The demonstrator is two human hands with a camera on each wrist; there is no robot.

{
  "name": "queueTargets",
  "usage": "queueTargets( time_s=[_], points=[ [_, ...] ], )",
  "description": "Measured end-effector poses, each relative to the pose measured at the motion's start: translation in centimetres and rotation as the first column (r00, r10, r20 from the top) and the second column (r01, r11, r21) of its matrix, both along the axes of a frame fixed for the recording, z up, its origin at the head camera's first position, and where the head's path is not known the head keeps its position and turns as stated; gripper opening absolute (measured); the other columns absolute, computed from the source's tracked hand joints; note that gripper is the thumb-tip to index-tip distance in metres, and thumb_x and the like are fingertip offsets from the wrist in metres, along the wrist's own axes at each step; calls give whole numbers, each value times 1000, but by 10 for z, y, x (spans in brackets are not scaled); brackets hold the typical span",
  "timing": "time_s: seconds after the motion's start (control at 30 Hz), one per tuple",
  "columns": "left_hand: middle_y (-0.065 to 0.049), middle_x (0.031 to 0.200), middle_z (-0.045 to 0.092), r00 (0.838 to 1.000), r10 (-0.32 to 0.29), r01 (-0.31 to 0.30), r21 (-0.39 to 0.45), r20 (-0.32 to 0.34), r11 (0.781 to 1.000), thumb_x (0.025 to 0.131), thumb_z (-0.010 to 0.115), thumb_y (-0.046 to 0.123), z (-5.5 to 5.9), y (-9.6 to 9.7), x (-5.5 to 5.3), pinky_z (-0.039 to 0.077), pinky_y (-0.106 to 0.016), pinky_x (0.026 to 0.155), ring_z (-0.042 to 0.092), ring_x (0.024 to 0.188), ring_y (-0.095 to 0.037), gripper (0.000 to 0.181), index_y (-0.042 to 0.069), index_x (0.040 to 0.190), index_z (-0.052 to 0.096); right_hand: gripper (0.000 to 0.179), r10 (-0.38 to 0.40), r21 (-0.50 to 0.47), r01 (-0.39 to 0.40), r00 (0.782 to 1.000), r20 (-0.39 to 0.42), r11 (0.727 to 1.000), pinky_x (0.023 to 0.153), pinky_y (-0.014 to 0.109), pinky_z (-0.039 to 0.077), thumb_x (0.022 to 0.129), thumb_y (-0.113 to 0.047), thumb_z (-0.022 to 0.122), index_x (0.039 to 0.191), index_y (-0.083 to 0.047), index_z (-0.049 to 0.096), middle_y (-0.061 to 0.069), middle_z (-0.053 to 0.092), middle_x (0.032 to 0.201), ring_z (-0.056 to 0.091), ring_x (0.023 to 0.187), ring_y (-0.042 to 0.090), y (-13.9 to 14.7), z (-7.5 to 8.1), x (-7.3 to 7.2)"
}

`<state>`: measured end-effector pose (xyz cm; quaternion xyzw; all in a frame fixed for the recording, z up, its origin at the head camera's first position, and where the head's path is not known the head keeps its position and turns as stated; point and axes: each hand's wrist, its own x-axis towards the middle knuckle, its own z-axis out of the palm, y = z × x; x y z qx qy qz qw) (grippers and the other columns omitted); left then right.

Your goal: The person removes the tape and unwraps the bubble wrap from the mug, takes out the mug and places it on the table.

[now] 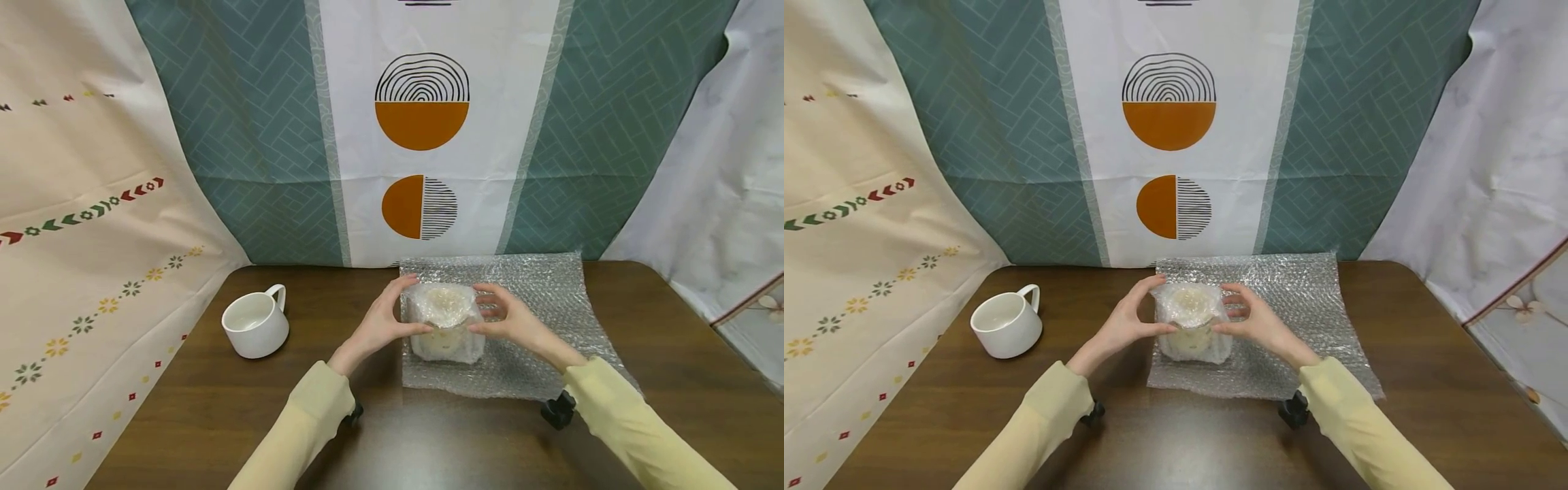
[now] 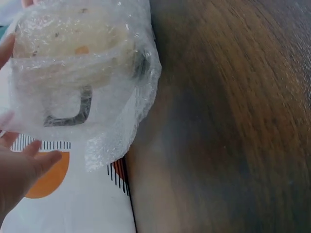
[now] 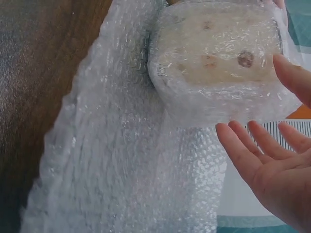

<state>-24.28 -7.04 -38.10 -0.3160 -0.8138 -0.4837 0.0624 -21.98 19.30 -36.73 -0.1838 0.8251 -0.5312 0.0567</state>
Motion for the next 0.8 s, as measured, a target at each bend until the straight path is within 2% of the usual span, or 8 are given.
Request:
queueTargets(
  time_s=[0.1,0.2,0.37,0.5,0.6,0.8],
  points=[
    [-3,141,32,999,-18,17,13,33,1000,68,81,26,0,-1,0,23,-42,99,23,128,-10,76,16,133,42,72,-15,0,15,999,-37,1000,81,44,45,77,-16,73,135,0,33,25,41,127,45,108,41,-1,3,2],
    [-2,140,33,999,-26,26,13,39,1000,68,81,26,-1,-1,-1,24,-40,99,24,127,-10,76,13,133,43,60,-50,-13,49,996,-72,999,77,38,47,79,-14,71,128,3,40,23,47,118,50,101,36,0,5,4],
    [1,134,38,1000,12,-12,-16,4,1000,68,80,30,-2,3,-3,26,-36,99,29,124,-11,76,9,131,44,36,-127,-67,119,984,-124,991,71,30,48,83,-13,67,110,4,51,16,55,98,53,87,26,0,6,11],
    [4,132,39,999,42,-42,-24,-8,999,68,80,31,-3,3,-4,26,-34,98,31,123,-9,73,12,129,46,22,-142,-78,130,974,-178,988,63,30,48,85,-15,65,100,0,59,10,60,86,55,73,23,-3,3,19],
    [5,132,40,999,52,-52,-25,-10,998,68,80,32,-5,3,-4,26,-35,98,31,123,-8,72,13,129,46,17,-134,-81,119,969,-209,990,60,30,47,85,-14,65,97,-3,64,6,62,84,56,70,22,-7,-2,26],
    [7,131,42,998,61,-61,-23,-15,998,68,79,37,-8,2,-4,28,-35,97,32,122,-8,71,14,127,47,17,-121,-66,110,968,-220,992,62,29,47,84,-15,66,97,-5,67,4,64,91,57,75,19,-14,-6,32]
  ],
)
